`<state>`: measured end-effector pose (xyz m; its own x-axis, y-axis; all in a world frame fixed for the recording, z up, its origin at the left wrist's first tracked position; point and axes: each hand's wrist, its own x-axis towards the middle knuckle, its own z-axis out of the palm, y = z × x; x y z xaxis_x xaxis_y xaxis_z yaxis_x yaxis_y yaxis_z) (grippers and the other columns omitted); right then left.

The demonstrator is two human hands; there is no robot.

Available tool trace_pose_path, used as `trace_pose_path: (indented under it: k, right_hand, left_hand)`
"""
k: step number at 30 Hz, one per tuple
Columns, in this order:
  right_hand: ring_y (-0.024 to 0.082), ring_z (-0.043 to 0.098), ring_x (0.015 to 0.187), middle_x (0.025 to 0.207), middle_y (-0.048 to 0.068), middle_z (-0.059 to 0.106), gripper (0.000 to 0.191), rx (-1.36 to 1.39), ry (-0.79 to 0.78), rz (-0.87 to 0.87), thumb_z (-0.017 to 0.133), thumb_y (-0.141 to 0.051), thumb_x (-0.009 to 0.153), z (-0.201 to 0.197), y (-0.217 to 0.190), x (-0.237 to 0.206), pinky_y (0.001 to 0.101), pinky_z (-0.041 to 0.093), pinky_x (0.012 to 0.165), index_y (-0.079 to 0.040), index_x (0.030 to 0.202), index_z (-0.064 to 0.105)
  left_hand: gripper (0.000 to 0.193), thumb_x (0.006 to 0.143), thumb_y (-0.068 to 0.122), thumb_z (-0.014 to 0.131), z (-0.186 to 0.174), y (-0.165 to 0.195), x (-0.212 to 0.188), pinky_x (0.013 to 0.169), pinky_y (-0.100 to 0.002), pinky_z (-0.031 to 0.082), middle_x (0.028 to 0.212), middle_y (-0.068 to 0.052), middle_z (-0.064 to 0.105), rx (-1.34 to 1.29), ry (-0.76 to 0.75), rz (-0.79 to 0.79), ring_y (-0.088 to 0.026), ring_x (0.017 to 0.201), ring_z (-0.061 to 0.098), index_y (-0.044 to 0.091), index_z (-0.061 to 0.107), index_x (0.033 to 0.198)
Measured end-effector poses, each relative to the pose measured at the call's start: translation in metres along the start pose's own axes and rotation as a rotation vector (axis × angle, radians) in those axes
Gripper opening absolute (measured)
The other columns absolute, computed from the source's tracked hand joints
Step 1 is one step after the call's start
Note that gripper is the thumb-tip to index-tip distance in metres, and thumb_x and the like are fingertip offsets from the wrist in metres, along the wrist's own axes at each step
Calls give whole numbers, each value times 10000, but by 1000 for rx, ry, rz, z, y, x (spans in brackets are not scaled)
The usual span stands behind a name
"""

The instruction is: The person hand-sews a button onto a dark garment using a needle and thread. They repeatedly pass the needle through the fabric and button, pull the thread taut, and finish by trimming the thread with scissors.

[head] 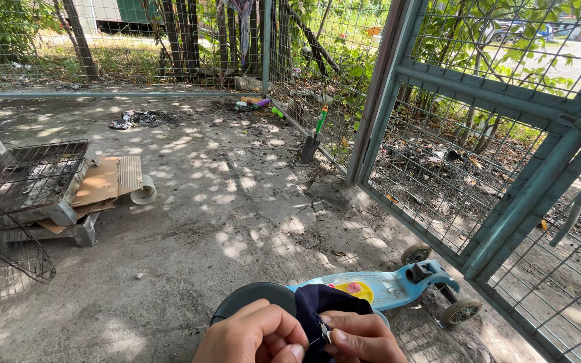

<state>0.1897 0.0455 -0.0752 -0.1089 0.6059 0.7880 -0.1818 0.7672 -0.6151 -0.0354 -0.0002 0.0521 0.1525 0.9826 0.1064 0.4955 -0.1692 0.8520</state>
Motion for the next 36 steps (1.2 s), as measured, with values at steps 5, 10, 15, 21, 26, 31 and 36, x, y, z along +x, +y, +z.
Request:
trace_pose_path:
  k: [5,10,15,21,26,31,36]
  right_hand:
    - [252,765,974,1202,212,703,240,58,-71,339,739,57,873,-16,6,0,344,630,787,-33,1095,729]
    - [206,751,964,1211,195,706,316,42,-107,7,742,41,924,-12,16,-11,304,649,803,-58,1215,669]
    - [223,745,988,1224,217,693,318,145,-78,-22,703,87,930,-4,17,-10,338,654,863,-20,1226,655]
    - [288,747,1130,1139,199,720,363,3,16,-64,717,171,875,8,15,-1,369,642,948,-25,1180,691]
    - [256,768,1104,1131,176,742,318,-93,66,-74,712,144,892,12,-3,8,373,643,976,-48,1145,702]
    - [256,752,1083,1088,195,760,232,-20,186,7,718,140,858,25,-19,22,404,608,967,-12,1034,723]
    - [241,760,1033,1031,195,786,166,-4,279,10,738,140,842,39,-21,32,407,594,988,10,946,747]
  left_hand:
    - [42,847,131,786,2,-6,2,617,-195,529,794,36,663,-205,-75,-43,-7,698,690,102,777,876]
    - [56,884,133,769,13,-16,4,647,-195,527,833,36,646,-325,-94,-19,-17,731,680,81,768,902]
    - [67,893,129,782,18,-23,4,670,-204,527,834,18,616,-391,-77,-10,-31,749,674,64,770,899]
    - [105,899,114,744,25,-25,9,721,-217,556,861,1,659,-544,-81,-28,-55,770,706,44,755,976]
    - [174,879,124,736,32,-21,8,733,-240,594,824,-55,793,-635,-52,-204,-81,771,757,49,753,1035]
    - [207,864,79,746,26,-16,7,719,-262,587,817,-80,783,-715,-36,-223,-101,748,739,32,769,1064]
    - [381,796,9,778,42,-14,8,602,-294,596,727,-136,741,-801,198,-80,-147,618,716,41,562,1109]
